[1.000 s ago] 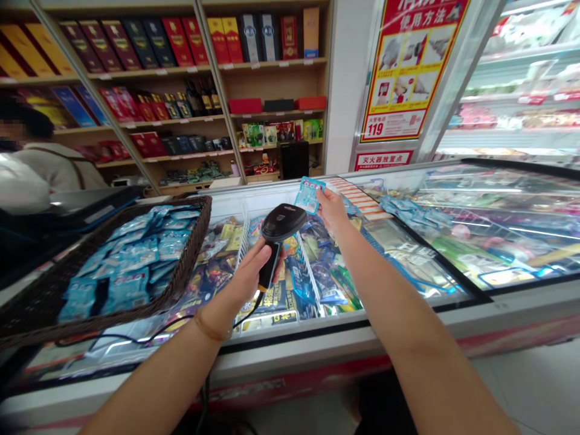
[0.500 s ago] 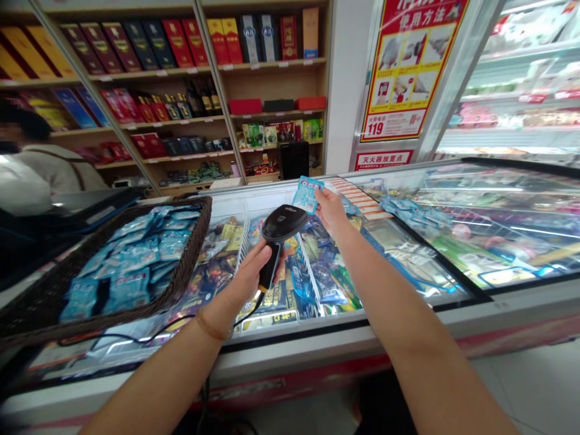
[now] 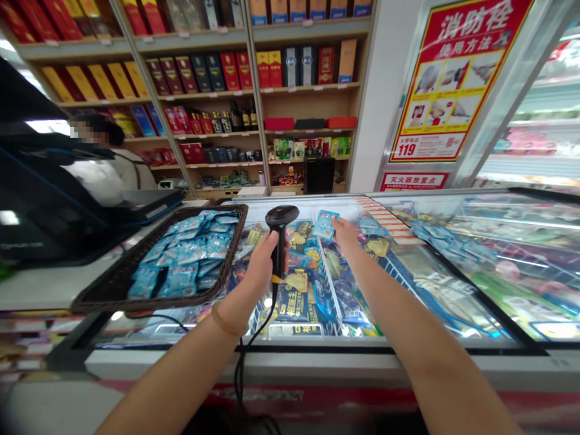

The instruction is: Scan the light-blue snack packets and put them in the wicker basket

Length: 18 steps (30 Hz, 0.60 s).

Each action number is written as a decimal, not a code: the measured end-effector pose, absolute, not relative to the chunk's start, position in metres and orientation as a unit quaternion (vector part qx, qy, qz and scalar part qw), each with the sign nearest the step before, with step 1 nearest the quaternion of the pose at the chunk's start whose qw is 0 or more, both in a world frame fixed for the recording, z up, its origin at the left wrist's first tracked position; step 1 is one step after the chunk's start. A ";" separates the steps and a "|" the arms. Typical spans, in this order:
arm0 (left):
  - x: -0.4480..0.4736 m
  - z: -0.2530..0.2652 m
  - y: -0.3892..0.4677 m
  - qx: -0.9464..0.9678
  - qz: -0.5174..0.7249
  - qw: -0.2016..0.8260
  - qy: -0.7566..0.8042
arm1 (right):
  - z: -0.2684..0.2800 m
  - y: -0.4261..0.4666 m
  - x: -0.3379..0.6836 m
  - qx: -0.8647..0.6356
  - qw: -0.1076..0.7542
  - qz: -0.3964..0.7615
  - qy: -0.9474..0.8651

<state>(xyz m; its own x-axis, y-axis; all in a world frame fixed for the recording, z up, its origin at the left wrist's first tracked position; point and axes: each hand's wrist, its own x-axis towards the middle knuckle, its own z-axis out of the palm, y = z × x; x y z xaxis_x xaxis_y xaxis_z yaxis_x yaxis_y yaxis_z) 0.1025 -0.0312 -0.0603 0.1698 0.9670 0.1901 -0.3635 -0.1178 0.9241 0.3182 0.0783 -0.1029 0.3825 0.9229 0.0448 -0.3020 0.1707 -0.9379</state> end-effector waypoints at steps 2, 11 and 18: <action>0.085 -0.045 -0.033 0.486 0.582 0.571 0.314 | -0.092 0.082 0.296 -0.468 0.670 0.465 -0.341; -0.008 -0.007 -0.039 0.400 0.694 0.501 0.326 | -0.019 0.117 0.150 -0.476 0.579 0.529 -0.398; -0.059 -0.010 -0.040 0.373 0.717 0.471 0.354 | 0.000 0.137 0.040 -0.453 0.547 0.571 -0.412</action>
<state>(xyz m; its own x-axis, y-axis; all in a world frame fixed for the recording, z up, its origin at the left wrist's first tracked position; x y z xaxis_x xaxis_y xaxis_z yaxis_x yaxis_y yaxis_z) -0.0593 -0.0402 -0.0103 -0.2782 0.9391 0.2020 -0.4102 -0.3062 0.8591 0.0395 0.1368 0.0002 0.0090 0.9977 -0.0669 -0.2521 -0.0625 -0.9657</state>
